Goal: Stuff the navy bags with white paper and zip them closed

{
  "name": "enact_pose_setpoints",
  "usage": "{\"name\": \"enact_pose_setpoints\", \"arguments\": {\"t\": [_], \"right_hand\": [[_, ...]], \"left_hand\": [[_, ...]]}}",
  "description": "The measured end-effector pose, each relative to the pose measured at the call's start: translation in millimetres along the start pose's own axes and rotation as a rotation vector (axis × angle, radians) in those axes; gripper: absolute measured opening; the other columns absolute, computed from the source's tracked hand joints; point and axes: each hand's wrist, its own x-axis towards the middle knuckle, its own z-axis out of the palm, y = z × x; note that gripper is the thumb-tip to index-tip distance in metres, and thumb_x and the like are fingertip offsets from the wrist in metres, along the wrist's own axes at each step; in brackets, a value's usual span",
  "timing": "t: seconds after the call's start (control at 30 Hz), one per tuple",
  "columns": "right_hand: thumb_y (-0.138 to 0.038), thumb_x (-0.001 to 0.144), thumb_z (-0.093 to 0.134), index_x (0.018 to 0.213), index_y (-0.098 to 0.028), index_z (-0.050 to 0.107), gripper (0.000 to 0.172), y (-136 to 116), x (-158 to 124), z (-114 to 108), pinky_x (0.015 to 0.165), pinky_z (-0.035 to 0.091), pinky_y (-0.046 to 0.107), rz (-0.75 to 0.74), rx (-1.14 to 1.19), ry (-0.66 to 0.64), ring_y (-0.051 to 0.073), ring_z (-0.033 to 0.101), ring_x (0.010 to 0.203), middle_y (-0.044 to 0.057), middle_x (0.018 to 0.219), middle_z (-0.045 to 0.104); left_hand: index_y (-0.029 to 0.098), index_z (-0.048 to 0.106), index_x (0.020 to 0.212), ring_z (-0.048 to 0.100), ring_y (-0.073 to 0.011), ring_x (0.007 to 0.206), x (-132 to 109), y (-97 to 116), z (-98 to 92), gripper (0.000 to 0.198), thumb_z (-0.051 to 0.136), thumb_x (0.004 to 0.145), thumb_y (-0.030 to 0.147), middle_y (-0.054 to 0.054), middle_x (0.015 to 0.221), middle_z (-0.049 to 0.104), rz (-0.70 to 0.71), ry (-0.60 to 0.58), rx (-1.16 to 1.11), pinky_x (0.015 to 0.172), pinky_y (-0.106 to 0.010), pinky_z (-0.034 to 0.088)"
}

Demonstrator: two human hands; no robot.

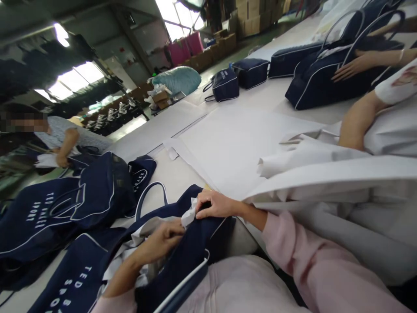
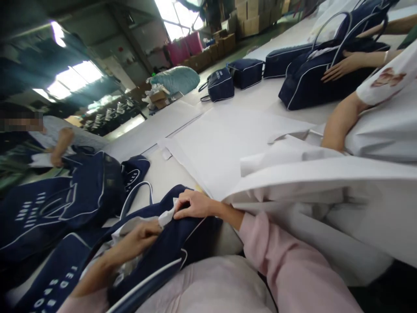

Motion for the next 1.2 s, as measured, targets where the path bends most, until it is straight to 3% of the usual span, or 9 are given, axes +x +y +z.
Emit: {"name": "enact_pose_setpoints", "arguments": {"t": [0.1,0.17,0.27,0.47,0.67,0.8,1.0,1.1,1.2], "right_hand": [[-0.033,0.081,0.075,0.103,-0.021,0.071,0.026,-22,-37,23,0.100,0.041,0.036,-0.009,-0.110,0.204,0.019,0.056,0.104,0.005,0.104,0.065],[-0.031,0.083,0.071,0.119,-0.024,0.065,0.037,-37,-60,44,0.105,0.039,0.040,0.071,-0.196,0.377,0.022,0.050,0.117,0.008,0.120,0.059],[-0.019,0.086,0.061,0.135,-0.029,0.054,0.051,-58,-80,73,0.108,0.035,0.044,0.135,-0.404,0.446,0.025,0.043,0.126,0.008,0.136,0.049],[-0.018,0.082,0.056,0.147,-0.033,0.037,0.069,-77,-43,81,0.090,0.038,0.045,-0.006,-0.683,-0.025,0.027,0.048,0.113,0.006,0.151,0.040],[-0.021,0.076,0.060,0.083,-0.021,0.061,0.007,-59,-5,70,0.075,0.033,0.039,-0.110,-0.802,-0.136,0.022,0.049,0.093,0.002,0.102,0.064],[-0.020,0.081,0.061,0.077,-0.019,0.060,0.004,-38,22,30,0.078,0.032,0.040,-0.254,-0.946,-0.049,0.020,0.048,0.091,0.002,0.098,0.064],[-0.017,0.094,0.053,0.092,-0.021,0.070,0.018,-56,139,-97,0.089,0.033,0.038,-0.455,-1.224,-0.040,0.023,0.048,0.111,0.006,0.123,0.062],[-0.015,0.093,0.053,0.089,-0.021,0.072,0.020,-93,197,-126,0.091,0.035,0.037,-0.536,-1.270,-0.169,0.024,0.048,0.116,0.003,0.140,0.054],[-0.017,0.093,0.053,0.089,-0.020,0.073,0.020,-123,224,-108,0.090,0.038,0.035,-0.600,-1.237,-0.333,0.022,0.053,0.108,-0.003,0.144,0.051]], "left_hand": [[0.019,0.070,0.107,0.061,-0.0254,0.108,-13,-38,-35.3,0.035,0.054,0.088,0.043,-0.010,0.116,0.066,-0.008,0.429,0.110,0.100,-0.040,0.048],[0.019,0.065,0.117,0.059,-0.0272,0.110,-19,-67,-50.9,0.045,0.061,0.080,0.045,-0.010,0.118,0.063,-0.076,0.560,0.294,0.103,-0.043,0.045],[0.017,0.057,0.129,0.060,-0.0249,0.109,-16,-90,-52.5,0.053,0.058,0.078,0.030,-0.010,0.122,0.060,-0.161,0.307,0.467,0.100,-0.036,0.047],[0.016,0.046,0.138,0.060,-0.0276,0.111,35,-73,-30.8,0.063,0.046,0.077,0.000,-0.015,0.116,0.062,-0.168,0.092,0.791,0.094,-0.038,0.047],[0.013,0.036,0.143,0.063,-0.0324,0.101,44,-77,-49.5,0.057,0.045,0.087,0.015,-0.018,0.112,0.063,-0.195,0.219,0.847,0.082,-0.040,0.048],[0.010,0.039,0.138,0.065,-0.0317,0.098,23,-67,-85.8,0.049,0.041,0.090,0.022,-0.019,0.110,0.065,-0.289,0.456,0.787,0.083,-0.040,0.048],[0.014,0.056,0.091,0.066,-0.0316,0.093,-3,-13,-120.5,0.015,0.055,0.080,0.025,-0.012,0.085,0.065,-0.425,0.824,0.386,0.084,-0.041,0.050],[0.014,0.053,0.085,0.068,-0.0244,0.076,-2,17,-87.6,0.011,0.058,0.076,0.018,-0.009,0.081,0.065,-0.427,0.877,0.027,0.066,-0.032,0.056],[0.015,0.053,0.099,0.069,-0.0182,0.073,0,41,-22.9,0.021,0.053,0.079,0.013,-0.007,0.093,0.068,-0.365,0.876,-0.314,0.059,-0.026,0.058]]}}
